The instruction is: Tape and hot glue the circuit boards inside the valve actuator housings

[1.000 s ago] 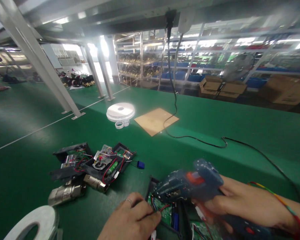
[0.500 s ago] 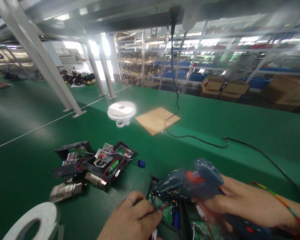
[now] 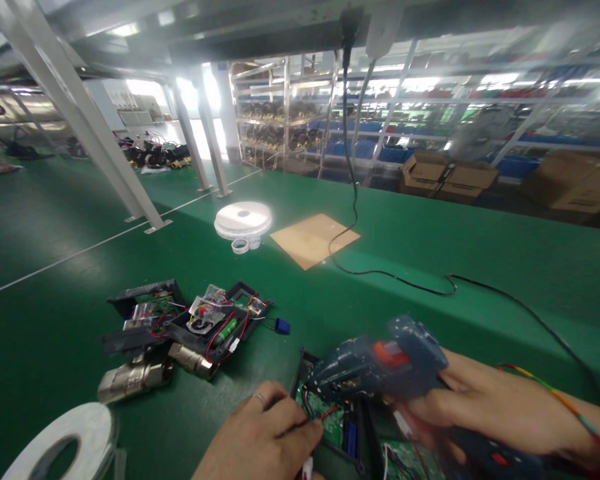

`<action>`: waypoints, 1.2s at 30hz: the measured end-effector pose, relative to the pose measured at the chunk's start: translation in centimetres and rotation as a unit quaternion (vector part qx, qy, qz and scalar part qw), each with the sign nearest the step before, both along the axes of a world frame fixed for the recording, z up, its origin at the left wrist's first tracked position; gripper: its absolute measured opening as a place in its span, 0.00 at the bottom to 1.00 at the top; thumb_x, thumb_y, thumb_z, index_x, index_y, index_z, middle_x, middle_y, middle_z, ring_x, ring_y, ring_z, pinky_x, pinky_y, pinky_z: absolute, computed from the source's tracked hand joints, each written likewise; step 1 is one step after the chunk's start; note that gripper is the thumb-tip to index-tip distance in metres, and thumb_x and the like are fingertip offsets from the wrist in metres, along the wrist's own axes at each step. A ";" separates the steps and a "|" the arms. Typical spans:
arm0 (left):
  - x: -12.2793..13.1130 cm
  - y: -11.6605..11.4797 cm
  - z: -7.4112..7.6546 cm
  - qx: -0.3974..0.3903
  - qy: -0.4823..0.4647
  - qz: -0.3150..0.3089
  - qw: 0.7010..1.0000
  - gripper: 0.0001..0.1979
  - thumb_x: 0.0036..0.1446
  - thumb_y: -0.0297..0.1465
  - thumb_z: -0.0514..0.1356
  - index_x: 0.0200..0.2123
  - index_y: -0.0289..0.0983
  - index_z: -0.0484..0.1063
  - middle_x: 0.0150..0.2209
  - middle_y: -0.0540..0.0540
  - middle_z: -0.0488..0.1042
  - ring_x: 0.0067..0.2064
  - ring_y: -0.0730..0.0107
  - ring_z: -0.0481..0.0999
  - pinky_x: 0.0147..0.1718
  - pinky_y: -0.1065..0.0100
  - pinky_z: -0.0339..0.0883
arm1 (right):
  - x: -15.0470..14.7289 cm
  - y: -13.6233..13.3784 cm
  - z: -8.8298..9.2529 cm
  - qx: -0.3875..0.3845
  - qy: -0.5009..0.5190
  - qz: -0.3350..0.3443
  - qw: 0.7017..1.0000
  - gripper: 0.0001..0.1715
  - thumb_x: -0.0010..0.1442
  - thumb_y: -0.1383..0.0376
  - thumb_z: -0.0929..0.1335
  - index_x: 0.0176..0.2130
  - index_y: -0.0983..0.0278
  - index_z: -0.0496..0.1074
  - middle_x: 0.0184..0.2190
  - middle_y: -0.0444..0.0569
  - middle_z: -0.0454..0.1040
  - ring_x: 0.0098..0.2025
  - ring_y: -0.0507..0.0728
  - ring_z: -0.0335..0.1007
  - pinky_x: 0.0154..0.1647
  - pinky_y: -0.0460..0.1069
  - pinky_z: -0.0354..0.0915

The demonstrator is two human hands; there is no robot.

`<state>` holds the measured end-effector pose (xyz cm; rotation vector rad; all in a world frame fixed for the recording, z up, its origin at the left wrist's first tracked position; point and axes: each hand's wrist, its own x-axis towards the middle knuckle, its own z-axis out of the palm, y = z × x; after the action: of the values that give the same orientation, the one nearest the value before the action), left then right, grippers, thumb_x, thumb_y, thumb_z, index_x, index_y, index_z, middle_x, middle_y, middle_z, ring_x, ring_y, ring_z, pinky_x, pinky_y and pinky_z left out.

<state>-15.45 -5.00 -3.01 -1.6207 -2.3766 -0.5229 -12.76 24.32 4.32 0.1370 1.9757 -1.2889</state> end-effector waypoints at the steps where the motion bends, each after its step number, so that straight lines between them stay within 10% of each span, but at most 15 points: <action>1: 0.0 0.0 0.0 0.000 -0.001 0.000 1.000 0.13 0.64 0.41 0.59 0.47 0.42 0.73 0.36 0.53 0.77 0.39 0.68 0.74 0.38 0.71 0.72 | 0.0 0.1 -0.1 0.002 -0.001 0.000 1.000 0.21 0.50 0.53 0.69 0.38 0.65 0.68 0.29 0.47 0.73 0.24 0.50 0.67 0.26 0.46 0.63; 36: 0.0 -0.1 0.2 -0.007 -0.016 0.017 1.000 0.15 0.63 0.44 0.60 0.47 0.43 0.74 0.37 0.54 0.78 0.40 0.68 0.73 0.38 0.71 0.72 | 0.3 0.0 0.5 -0.007 0.013 -0.003 1.000 0.18 0.50 0.55 0.70 0.34 0.65 0.66 0.26 0.45 0.70 0.24 0.49 0.66 0.25 0.45 0.64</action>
<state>-15.47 -5.06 -2.80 -1.5863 -2.4321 -0.5296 -12.45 24.34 4.87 0.1193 1.9883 -1.3145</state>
